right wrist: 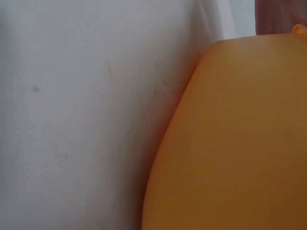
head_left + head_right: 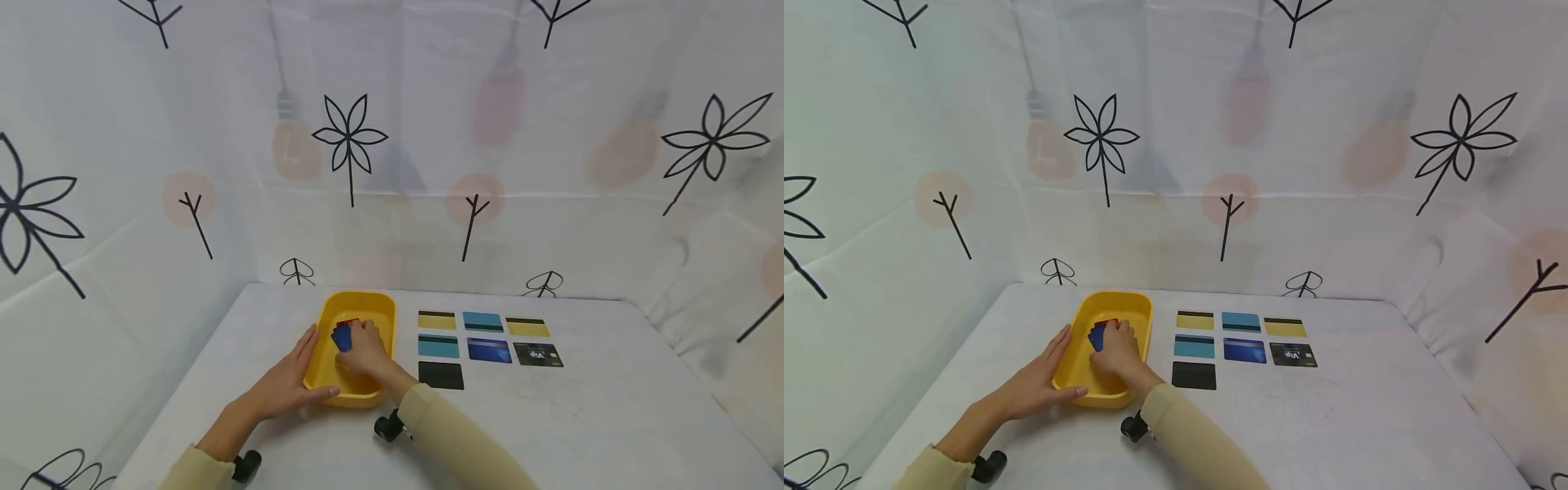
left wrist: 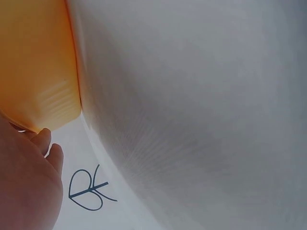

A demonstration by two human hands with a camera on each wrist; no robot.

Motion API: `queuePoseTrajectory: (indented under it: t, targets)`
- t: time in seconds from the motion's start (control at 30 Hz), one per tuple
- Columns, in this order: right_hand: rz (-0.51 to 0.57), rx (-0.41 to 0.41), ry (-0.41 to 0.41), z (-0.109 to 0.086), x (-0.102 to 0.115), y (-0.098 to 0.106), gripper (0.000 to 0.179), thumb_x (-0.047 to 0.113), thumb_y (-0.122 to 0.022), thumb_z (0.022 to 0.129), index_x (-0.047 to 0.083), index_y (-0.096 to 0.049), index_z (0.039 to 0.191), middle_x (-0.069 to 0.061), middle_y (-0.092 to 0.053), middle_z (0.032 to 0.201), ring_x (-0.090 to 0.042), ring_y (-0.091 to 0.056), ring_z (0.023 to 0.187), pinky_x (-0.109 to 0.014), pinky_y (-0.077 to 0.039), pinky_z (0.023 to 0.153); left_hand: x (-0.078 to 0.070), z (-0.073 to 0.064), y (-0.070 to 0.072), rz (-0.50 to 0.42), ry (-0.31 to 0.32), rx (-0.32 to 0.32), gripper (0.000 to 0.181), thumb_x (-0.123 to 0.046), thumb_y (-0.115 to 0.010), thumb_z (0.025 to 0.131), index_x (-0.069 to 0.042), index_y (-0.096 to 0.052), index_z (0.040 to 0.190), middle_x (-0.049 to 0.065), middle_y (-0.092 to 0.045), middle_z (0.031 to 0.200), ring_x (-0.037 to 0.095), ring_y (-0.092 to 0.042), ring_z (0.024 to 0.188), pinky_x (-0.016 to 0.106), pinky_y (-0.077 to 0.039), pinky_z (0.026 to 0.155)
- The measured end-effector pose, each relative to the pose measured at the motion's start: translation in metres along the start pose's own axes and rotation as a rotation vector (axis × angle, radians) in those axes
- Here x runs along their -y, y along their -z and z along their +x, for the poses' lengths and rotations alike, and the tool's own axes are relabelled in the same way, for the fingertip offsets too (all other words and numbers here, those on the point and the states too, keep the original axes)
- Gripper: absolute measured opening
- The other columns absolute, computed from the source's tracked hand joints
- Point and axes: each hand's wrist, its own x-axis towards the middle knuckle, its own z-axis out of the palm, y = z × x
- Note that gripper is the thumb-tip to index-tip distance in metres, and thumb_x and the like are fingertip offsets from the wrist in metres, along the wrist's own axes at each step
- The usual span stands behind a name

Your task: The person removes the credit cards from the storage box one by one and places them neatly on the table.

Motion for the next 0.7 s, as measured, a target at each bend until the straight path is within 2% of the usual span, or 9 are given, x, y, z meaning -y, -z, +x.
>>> queuePoseTrajectory:
  t: [0.1,0.3,0.53,0.7]
  targets:
    - [-0.019,-0.028,-0.031,0.0030,-0.0008,-0.0025,0.074,0.024,-0.082,0.088,0.000,-0.045,0.148,-0.021,-0.041,0.146,-0.033,-0.047,0.125,-0.049,-0.042,0.114,-0.0006,0.0007,-0.0008,0.001,0.004,0.005,0.116,-0.074,-0.063,0.084,-0.012,-0.008,0.166,0.002,-0.003,0.173,0.033,-0.025,0.154,0.057,-0.031,0.119]
    - [-0.047,-0.087,-0.077,0.0084,-0.0001,-0.0046,0.066,0.025,-0.083,0.088,-0.005,-0.053,0.138,-0.023,-0.043,0.139,-0.034,-0.048,0.118,-0.047,-0.045,0.111,-0.0020,0.0005,0.0001,-0.001,0.001,-0.004,0.116,-0.073,-0.064,0.085,-0.011,-0.009,0.166,0.003,-0.003,0.173,0.034,-0.027,0.154,0.058,-0.032,0.119]
    - [-0.056,-0.095,-0.093,0.0090,0.0004,-0.0035,0.063,0.024,-0.086,0.085,-0.007,-0.057,0.132,-0.021,-0.046,0.129,-0.032,-0.047,0.112,-0.044,-0.047,0.106,-0.0021,0.0010,0.0003,-0.011,0.007,0.001,0.116,-0.072,-0.065,0.085,-0.010,-0.008,0.166,0.003,-0.002,0.173,0.033,-0.025,0.154,0.057,-0.031,0.119]
    - [-0.045,-0.111,-0.136,0.0100,-0.0005,-0.0051,0.063,0.026,-0.087,0.083,-0.006,-0.057,0.129,-0.019,-0.047,0.122,-0.031,-0.050,0.108,-0.044,-0.050,0.103,-0.0022,0.0014,-0.0003,-0.012,0.015,0.004,0.116,-0.072,-0.065,0.085,-0.011,-0.009,0.166,0.003,-0.003,0.173,0.034,-0.025,0.154,0.057,-0.032,0.119]
